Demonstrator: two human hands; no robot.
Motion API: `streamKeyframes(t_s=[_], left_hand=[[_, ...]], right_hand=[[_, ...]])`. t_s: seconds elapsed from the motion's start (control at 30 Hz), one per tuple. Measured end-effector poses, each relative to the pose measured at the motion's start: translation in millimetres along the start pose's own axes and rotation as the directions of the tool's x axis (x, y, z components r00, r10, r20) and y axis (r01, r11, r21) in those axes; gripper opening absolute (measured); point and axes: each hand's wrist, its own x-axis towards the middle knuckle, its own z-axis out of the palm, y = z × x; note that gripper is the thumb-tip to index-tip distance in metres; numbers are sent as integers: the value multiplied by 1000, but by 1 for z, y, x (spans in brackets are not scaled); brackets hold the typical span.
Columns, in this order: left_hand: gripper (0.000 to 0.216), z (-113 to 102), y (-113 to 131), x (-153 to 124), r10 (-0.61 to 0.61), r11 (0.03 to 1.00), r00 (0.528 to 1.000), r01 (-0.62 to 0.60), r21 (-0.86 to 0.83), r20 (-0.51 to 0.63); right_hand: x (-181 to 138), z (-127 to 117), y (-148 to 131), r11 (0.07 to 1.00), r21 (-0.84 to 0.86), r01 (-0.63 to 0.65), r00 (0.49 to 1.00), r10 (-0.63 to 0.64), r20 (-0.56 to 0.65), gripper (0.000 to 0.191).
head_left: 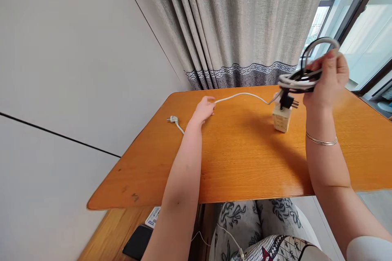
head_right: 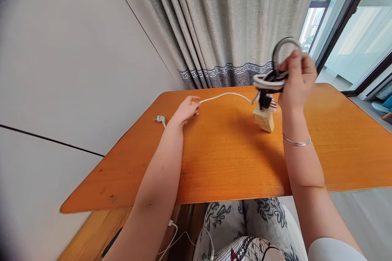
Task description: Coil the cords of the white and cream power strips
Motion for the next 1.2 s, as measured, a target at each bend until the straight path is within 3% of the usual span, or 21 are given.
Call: streamKeyframes(t_s=[0.03, 0.1, 0.2, 0.3, 0.4, 0.47, 0.6, 0.67, 0.77, 0.83, 0.93, 1.03, 1.1, 1.2], left_hand=[[28, 1, 4, 0, 66, 996, 996, -69, -61, -53], [29, 3, 14, -4, 238, 947, 962, -260, -190, -130], [21, 10, 35, -27, 531, 772, 840, -534, -345, -112], [31, 19, 55, -61, 723, 590, 689, -657, -470, -56], [31, 28, 65, -84, 783, 487, 616, -692, -533, -84], [33, 31, 65, -87, 802, 452, 590, -701, -552, -94], [51, 33, 55, -73, 812, 463, 580, -704, -539, -60], [64, 36, 48, -65, 805, 521, 589, -647, -556, 70], [93, 49, 39, -58, 752, 641, 577, -523, -562, 319], [115, 62, 34, -59, 715, 686, 576, -467, -558, 396], [132, 83, 28, -62, 685, 704, 610, -413, -578, 399], [139, 97, 19, -62, 668, 706, 643, -388, -593, 374], [133, 104, 11, -61, 634, 733, 664, -351, -583, 397], [106, 109, 3, -59, 543, 795, 688, -238, -558, 481]], right_hand=[[-9, 8, -5, 997, 22, -74, 991, 71, 110, 37], [-29, 24, -15, 976, -9, -220, 928, 212, 308, 42], [-52, 42, -25, 950, -81, -301, 817, 300, 493, 47], [-63, 50, -29, 976, -157, -148, 758, 214, 616, 49], [-66, 50, -30, 957, -279, 78, 710, 143, 689, 49], [-67, 48, -30, 909, -384, 163, 709, 163, 686, 48], [-62, 41, -22, 813, -537, 223, 757, 203, 621, 48], [-55, 36, -13, 817, -547, 181, 810, 192, 555, 48], [-39, 25, 4, 882, -471, -28, 905, 222, 362, 48], [-28, 18, 16, 916, -331, -228, 936, 299, 184, 47], [-18, 11, 28, 907, -88, -412, 911, 411, -22, 42], [-17, 11, 30, 902, 1, -432, 900, 431, -61, 37], [-17, 11, 30, 908, 33, -418, 904, 420, -80, 36], [-16, 7, 36, 910, 69, -408, 902, 414, -124, 34]])
